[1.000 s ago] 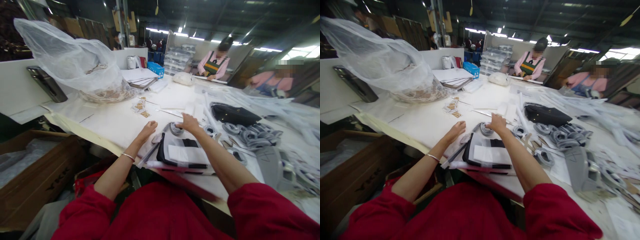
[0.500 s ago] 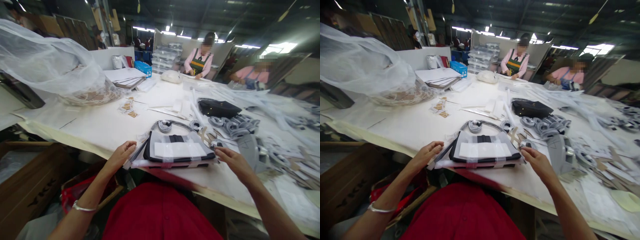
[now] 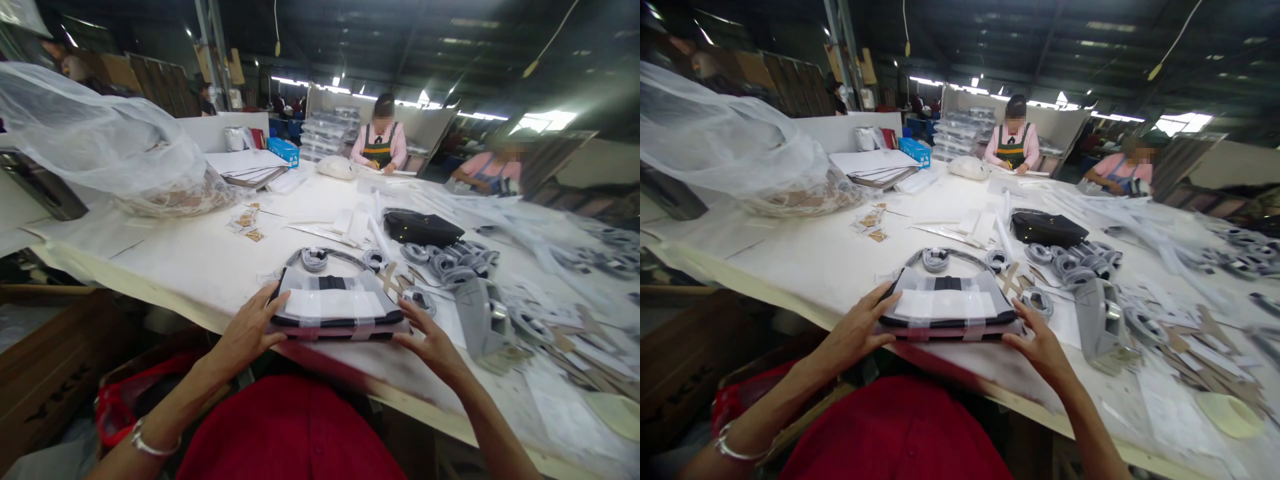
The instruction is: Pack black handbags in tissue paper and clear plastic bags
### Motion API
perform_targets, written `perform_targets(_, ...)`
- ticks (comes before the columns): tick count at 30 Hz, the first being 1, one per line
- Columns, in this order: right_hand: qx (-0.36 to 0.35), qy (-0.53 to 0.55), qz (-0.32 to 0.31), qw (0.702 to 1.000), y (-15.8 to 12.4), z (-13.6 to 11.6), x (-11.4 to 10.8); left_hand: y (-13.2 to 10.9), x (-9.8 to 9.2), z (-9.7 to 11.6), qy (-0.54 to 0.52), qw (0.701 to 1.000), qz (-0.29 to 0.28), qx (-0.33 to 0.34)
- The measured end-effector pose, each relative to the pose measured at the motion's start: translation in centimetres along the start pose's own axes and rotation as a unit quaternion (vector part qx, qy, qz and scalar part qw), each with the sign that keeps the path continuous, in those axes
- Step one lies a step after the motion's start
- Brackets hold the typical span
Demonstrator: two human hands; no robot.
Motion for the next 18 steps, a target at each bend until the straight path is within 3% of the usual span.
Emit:
perform_targets(4,-0.017,-0.030,-0.007,0.999,0.1,0.4,0.3,1.0,0.8,-0.1,0.034,0.999,-0.031,-0.017)
perform_targets(8,-0.032,-0.023,0.008,0.999,0.4,-0.1,0.7,2.4,0.4,-1.3,0.058,0.998,-0.025,-0.010)
perform_targets(13,-0.090,-0.098,0.056,0.990,0.2,-1.4,2.2,4.1,0.6,-3.2,0.067,0.997,-0.028,0.019)
perform_targets(18,-0.110,-0.111,0.104,0.982,0.4,-1.0,3.7,4.3,1.3,-4.3,0.100,0.994,0.001,0.053)
Point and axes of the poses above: each hand's wrist, its own y-axis towards the middle knuckle, its own x-axis out of the palm, z = x × y, the point moved 3 cm from there along y, towards the middle knuckle, and after that the axes turned 11 degrees about x, right-handed, at the moved point
